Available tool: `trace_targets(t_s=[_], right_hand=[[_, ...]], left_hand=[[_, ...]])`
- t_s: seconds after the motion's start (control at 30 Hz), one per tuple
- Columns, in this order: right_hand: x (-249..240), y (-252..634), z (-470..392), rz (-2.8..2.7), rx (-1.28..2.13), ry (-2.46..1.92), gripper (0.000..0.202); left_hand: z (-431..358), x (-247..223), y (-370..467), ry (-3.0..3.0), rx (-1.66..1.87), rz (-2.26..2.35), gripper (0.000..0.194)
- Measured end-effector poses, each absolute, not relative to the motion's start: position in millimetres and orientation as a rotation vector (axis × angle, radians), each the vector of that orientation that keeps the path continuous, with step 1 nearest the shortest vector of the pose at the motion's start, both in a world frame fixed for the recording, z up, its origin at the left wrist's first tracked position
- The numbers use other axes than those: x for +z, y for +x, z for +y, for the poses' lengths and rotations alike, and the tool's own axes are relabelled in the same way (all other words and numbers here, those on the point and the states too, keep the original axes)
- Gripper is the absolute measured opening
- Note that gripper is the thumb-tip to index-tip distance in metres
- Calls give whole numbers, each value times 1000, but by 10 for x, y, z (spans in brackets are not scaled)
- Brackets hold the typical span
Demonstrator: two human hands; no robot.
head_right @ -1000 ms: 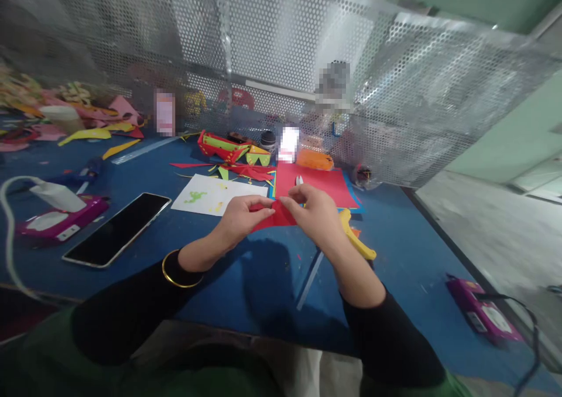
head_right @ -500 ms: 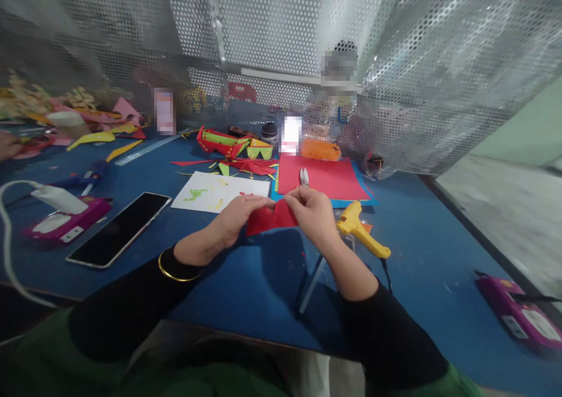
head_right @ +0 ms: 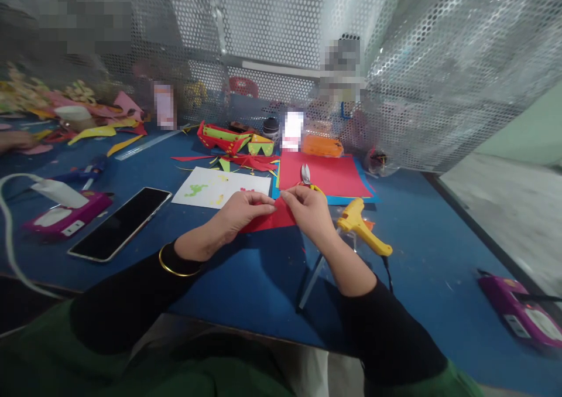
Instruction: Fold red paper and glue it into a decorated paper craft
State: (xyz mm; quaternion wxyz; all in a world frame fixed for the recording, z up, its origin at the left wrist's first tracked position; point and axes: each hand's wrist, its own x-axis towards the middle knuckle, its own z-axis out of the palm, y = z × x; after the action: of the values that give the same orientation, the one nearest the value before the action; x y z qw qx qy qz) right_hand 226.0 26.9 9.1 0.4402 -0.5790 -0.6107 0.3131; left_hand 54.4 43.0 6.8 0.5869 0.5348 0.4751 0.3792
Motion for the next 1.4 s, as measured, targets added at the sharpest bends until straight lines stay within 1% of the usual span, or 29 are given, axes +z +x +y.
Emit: trace_targets(t_s=[0.17, 0.33, 0.43, 0.53, 0.7, 0.87, 0.97, 1.13, 1.27, 1.4], right_hand=[[62, 2233, 264, -1516, 862, -1410, 34], [23, 2241, 263, -1494, 857, -1417, 26], [17, 2257, 267, -1482, 844, -1417, 23], [45, 2265, 261, -1470, 850, -1421, 26], [80, 2251, 255, -1463, 910, -1414, 37], [32, 2243, 264, -1459, 933, -1414, 33], [48, 2248, 257, -1448, 906, -1418, 32], [98, 2272, 262, -1435, 911, -1410, 40], [69, 2295, 284, -1463, 951, -1414, 38], [36, 2300, 285, -1457, 925, -1423, 32]], left_hand=[[426, 55, 527, 1443, 899, 1119, 2], [418, 73, 533, 1458, 846, 1156, 4], [407, 94, 541, 1418, 833, 1136, 2], [391, 111, 542, 1409, 864, 1141, 6], [388, 99, 533, 1457, 870, 1163, 15], [409, 71, 527, 1565, 850, 1165, 22], [405, 68, 526, 1566, 832, 1152, 23], [394, 69, 526, 1538, 869, 1160, 21], [396, 80, 532, 1500, 857, 1160, 22], [388, 122, 535, 1474, 822, 1160, 22]])
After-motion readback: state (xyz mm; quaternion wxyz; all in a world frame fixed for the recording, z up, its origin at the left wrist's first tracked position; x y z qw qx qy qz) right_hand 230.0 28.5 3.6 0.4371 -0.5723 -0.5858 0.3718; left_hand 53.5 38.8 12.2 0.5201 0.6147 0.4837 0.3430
